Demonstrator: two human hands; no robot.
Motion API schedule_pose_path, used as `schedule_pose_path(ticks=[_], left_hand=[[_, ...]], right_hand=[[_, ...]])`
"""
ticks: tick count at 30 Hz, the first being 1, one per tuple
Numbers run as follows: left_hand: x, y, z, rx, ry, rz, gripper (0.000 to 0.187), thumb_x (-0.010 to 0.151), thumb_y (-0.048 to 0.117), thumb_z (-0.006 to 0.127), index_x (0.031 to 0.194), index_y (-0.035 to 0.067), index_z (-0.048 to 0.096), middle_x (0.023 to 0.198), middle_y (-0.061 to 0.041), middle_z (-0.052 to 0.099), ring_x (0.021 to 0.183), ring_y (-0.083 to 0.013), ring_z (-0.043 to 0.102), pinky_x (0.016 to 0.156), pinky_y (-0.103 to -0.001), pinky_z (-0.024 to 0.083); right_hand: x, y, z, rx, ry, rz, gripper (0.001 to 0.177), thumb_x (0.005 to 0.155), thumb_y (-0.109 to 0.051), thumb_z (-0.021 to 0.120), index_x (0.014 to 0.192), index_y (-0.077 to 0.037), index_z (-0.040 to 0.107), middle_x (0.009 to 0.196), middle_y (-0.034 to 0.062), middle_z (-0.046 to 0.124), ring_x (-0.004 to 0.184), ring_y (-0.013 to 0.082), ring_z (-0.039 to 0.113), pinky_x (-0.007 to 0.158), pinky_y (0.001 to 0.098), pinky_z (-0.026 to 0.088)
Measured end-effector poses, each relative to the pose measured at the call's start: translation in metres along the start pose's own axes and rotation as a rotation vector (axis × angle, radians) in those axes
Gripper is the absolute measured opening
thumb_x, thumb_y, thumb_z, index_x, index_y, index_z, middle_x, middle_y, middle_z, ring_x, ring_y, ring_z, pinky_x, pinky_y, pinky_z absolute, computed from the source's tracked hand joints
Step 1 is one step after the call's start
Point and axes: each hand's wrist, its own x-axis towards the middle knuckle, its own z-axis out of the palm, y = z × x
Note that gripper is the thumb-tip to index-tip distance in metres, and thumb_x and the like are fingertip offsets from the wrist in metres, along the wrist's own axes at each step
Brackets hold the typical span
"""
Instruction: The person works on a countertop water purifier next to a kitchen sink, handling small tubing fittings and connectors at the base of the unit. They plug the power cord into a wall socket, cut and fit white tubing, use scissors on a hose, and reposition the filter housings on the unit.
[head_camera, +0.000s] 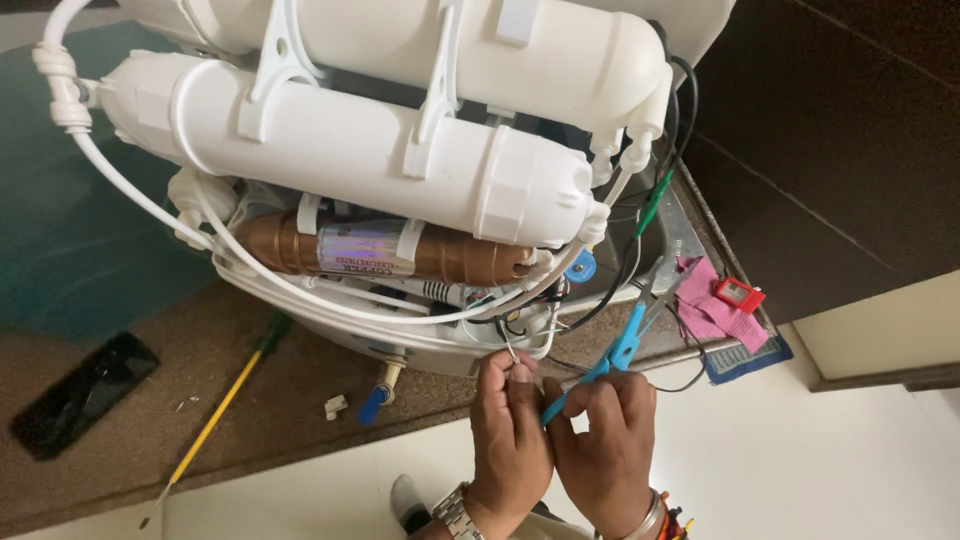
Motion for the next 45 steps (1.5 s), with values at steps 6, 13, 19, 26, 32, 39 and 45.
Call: schedule_pose_path(ticks=[6,13,19,26,32,39,45], left_hand=[[0.009,0.002,-0.008,0.063,0.02,0.011,0.018,0.108,0.018,0.043,0.11,0.005,0.055,0.082,-0.004,0.055,0.069,-0.0095,0.05,0.062,-0.028,0.045],[0.014,0.002,-0.01,0.027,0.005,0.055,0.017,0.108,0.017,0.043,0.107,0.006,0.055,0.088,0.0,0.057,0.073,-0.0075,0.049,0.066,-0.027,0.046],[0.009,-0.007,-0.011,0.032,-0.042,0.055,0.015,0.108,0.016,0.045,0.108,0.006,0.056,0.089,-0.002,0.057,0.075,-0.0082,0.049,0.067,-0.027,0.045],[0.014,-0.002,-0.021,0.024,-0.152,-0.043,0.016,0.106,0.016,0.048,0.107,0.004,0.059,0.081,-0.003,0.065,0.067,-0.0061,0.054,0.061,-0.024,0.046],[0.021,0.036,-0.039,-0.004,-0.173,-0.08,0.017,0.103,0.016,0.058,0.106,0.001,0.066,0.078,0.001,0.062,0.06,-0.0031,0.051,0.054,-0.021,0.044],[0.033,0.055,-0.051,0.128,-0.198,0.041,0.019,0.1,0.016,0.065,0.097,-0.001,0.073,0.068,0.004,0.057,0.058,-0.0022,0.047,0.049,-0.022,0.038],[0.041,0.057,-0.054,0.146,-0.267,-0.116,0.026,0.097,0.023,0.068,0.089,0.0,0.075,0.057,0.006,0.053,0.049,-0.0027,0.045,0.044,-0.023,0.036]], right_hand=[[0.006,-0.011,-0.014,0.142,-0.258,0.09,0.028,0.071,0.006,0.076,0.09,-0.006,0.06,0.099,0.0122,0.059,0.097,0.0336,0.06,0.081,0.0403,0.05],[-0.02,0.03,-0.014,0.451,-0.034,0.357,0.056,0.085,-0.008,0.075,0.132,-0.001,0.046,0.128,0.0145,0.056,0.122,0.0242,0.055,0.106,0.0364,0.043],[-0.005,0.031,0.012,0.966,-0.237,0.641,0.072,0.086,-0.016,0.07,0.147,-0.002,0.035,0.129,0.0088,0.055,0.116,0.0194,0.056,0.098,0.0346,0.048],[-0.016,0.036,0.032,0.799,-0.099,0.545,0.05,0.091,-0.003,0.069,0.134,-0.002,0.043,0.1,0.0046,0.049,0.089,0.0116,0.052,0.075,0.0234,0.047],[-0.005,0.129,0.012,0.186,-0.111,0.371,0.057,0.089,-0.015,0.075,0.133,0.005,0.045,0.105,0.0113,0.05,0.094,0.0229,0.051,0.08,0.0358,0.048],[-0.024,0.274,0.048,-0.352,-0.402,0.197,0.059,0.076,-0.03,0.082,0.124,-0.003,0.062,0.109,0.0208,0.065,0.105,0.0405,0.06,0.092,0.0513,0.05],[-0.044,0.289,0.071,-0.491,-0.576,0.275,0.058,0.073,-0.034,0.084,0.123,-0.009,0.066,0.113,0.0226,0.065,0.111,0.0427,0.06,0.095,0.0526,0.049]])
